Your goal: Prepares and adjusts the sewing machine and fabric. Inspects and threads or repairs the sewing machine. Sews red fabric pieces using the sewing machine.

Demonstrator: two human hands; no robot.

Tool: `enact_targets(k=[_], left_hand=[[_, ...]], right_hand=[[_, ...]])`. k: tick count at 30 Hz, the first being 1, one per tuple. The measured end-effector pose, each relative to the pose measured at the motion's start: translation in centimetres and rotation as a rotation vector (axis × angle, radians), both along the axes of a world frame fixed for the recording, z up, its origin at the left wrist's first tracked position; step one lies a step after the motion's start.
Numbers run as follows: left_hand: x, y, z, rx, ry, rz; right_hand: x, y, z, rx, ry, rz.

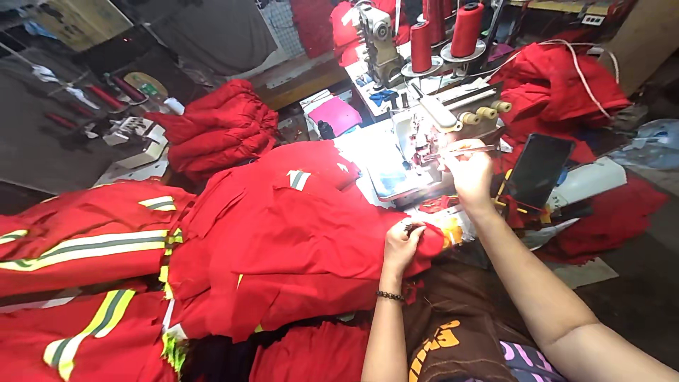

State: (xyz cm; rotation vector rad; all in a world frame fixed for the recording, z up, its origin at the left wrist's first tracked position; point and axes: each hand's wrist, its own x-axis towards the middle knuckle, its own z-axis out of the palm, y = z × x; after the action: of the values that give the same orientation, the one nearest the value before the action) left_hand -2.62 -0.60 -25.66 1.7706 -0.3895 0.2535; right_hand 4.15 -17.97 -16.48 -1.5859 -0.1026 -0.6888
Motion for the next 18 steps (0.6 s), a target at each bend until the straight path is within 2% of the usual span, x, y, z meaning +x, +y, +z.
enact_targets(k=[4,9,13,16,18], left_hand=[[0.0,0.0,0.0,0.0,0.003,0.003],[0.1,0.0,-0.1,0.004,0.002,-0.001],[0.1,0.0,-0.3,0.002,-0.026,-0.004],[0.1,0.0,-0.3,0.001,-0.028,0.003],[0.1,0.0,-0.3,0.006,-0.023,-0.001]], right_hand=[[-0.4,-0.2,0.5,-0.151,0.04,-0.05],[-0.6,0.0,1.1,-0.214,0.056,-0.06],[-0.8,-0.5,1.5,-0.378,0.095,-0.122],[-1.9,-1.2,2.4,-0.341,0.064,-0.123],[-1.9,-2.0,2.6,-0.256,0.036,-0.046]])
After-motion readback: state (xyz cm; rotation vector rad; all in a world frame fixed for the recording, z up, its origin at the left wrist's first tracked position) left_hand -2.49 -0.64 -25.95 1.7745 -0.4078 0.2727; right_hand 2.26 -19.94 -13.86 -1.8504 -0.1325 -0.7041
